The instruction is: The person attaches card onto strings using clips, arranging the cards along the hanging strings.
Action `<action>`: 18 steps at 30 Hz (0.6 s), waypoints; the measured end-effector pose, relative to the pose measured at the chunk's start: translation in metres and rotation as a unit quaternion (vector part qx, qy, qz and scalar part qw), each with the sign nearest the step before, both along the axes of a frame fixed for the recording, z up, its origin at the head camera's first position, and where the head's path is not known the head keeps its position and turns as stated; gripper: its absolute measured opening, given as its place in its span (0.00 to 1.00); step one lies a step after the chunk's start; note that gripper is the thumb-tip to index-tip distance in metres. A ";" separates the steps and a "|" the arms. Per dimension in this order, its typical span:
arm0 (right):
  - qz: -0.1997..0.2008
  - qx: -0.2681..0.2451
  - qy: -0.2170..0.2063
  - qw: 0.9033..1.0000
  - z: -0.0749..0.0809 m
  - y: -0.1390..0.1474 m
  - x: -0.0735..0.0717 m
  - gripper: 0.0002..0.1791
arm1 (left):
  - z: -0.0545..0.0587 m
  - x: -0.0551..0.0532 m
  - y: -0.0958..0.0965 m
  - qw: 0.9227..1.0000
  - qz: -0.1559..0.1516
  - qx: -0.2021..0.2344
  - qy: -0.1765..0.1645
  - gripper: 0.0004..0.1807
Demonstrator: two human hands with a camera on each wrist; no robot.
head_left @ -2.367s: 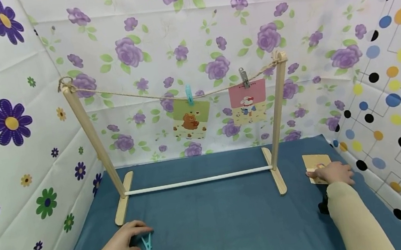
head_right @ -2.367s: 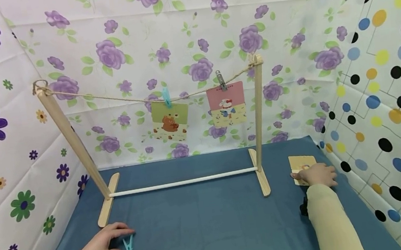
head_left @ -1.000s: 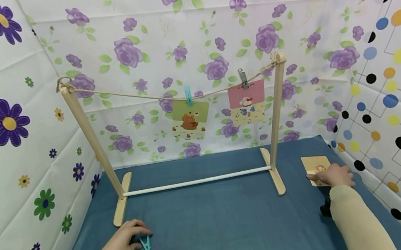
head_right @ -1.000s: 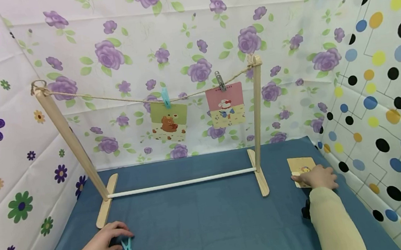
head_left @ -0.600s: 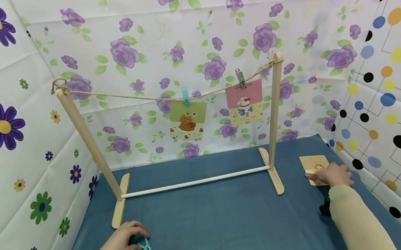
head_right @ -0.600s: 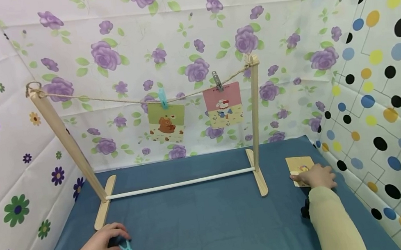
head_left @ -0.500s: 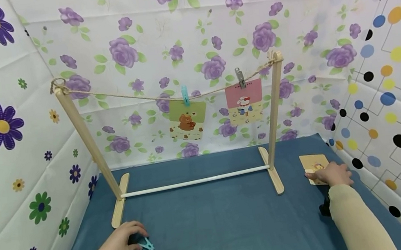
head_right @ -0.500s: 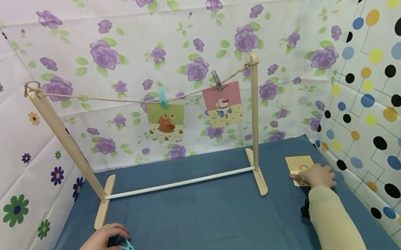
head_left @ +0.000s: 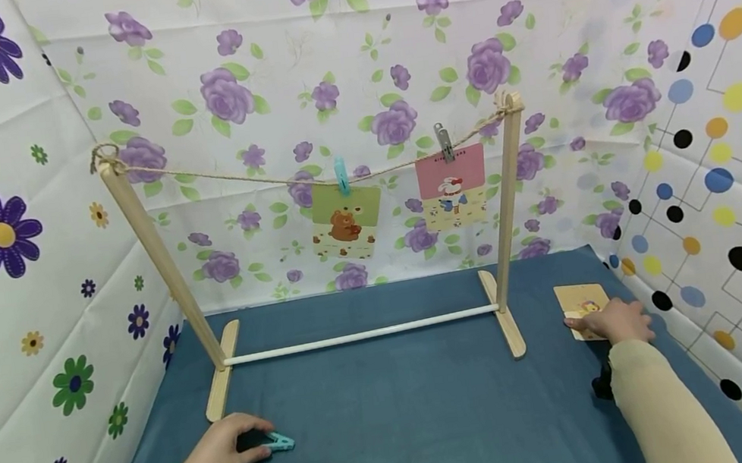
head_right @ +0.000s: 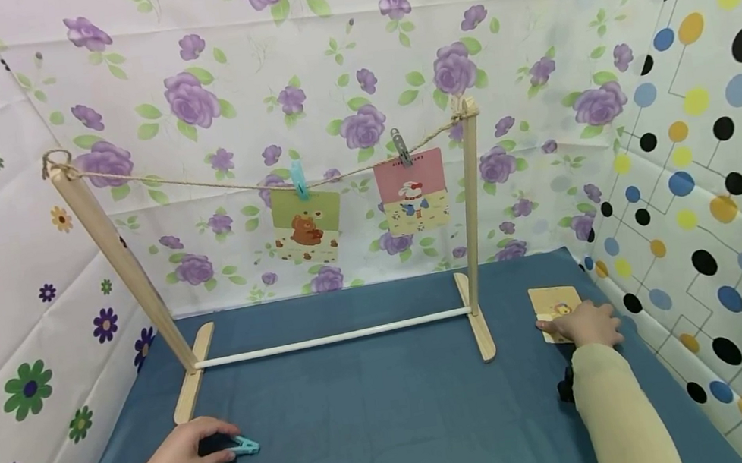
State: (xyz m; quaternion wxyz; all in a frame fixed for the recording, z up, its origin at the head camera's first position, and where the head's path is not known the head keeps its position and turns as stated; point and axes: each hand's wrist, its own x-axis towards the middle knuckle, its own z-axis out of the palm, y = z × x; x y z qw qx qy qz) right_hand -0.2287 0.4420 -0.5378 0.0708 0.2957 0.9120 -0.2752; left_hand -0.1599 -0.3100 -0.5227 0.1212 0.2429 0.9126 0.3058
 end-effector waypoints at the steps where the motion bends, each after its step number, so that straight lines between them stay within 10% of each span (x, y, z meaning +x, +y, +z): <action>1: 0.000 0.001 0.000 1.000 0.001 -0.001 0.000 0.74 | 0.000 0.000 0.000 1.000 0.002 0.001 -0.001 0.16; 18: 0.060 0.025 0.000 0.998 0.008 0.004 0.007 0.65 | 0.000 0.003 0.000 1.000 0.026 0.003 0.002 0.16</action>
